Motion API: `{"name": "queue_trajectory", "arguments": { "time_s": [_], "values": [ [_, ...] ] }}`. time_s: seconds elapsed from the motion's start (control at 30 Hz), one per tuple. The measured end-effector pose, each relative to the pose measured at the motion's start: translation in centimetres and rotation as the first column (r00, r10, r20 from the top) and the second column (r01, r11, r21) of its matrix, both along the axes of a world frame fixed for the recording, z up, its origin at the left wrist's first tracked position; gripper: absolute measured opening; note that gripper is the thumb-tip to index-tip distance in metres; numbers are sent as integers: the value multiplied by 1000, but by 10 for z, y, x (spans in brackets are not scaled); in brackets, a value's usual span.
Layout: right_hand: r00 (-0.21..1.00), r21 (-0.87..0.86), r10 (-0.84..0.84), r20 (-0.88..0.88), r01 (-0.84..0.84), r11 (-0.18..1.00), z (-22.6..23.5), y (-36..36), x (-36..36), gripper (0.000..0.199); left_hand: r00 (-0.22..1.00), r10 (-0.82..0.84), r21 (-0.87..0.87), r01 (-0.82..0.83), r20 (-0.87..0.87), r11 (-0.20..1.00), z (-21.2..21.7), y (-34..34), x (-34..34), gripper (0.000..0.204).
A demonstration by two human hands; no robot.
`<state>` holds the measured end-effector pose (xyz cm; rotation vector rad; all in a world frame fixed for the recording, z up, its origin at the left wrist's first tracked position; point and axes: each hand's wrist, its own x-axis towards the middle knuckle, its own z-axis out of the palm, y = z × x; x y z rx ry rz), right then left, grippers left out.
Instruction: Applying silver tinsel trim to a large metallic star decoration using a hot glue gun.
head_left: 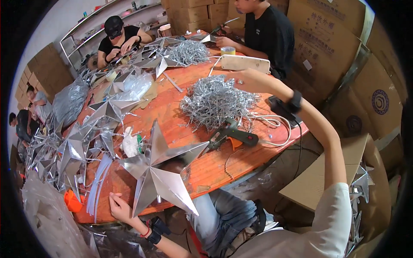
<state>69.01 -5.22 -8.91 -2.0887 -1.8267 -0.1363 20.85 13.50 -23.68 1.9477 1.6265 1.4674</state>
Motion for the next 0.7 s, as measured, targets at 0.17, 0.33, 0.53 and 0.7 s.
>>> {"name": "queue_trajectory", "arguments": {
  "time_s": [0.17,0.33,0.53,0.7],
  "values": [
    [989,-46,44,142,-38,998,-8,40,13,20,1000,17,28,-17,-8,999,-3,1,-6,38],
    [993,2,-52,109,52,999,13,37,32,10,1000,-11,86,10,14,996,-3,-2,3,37],
    [999,341,12,51,-29,940,76,31,32,18,1000,-12,63,13,-8,998,-2,-3,0,36],
    [999,527,4,-36,15,850,123,32,30,20,1000,23,61,-23,-7,998,1,-6,-2,35]
  ]
}}
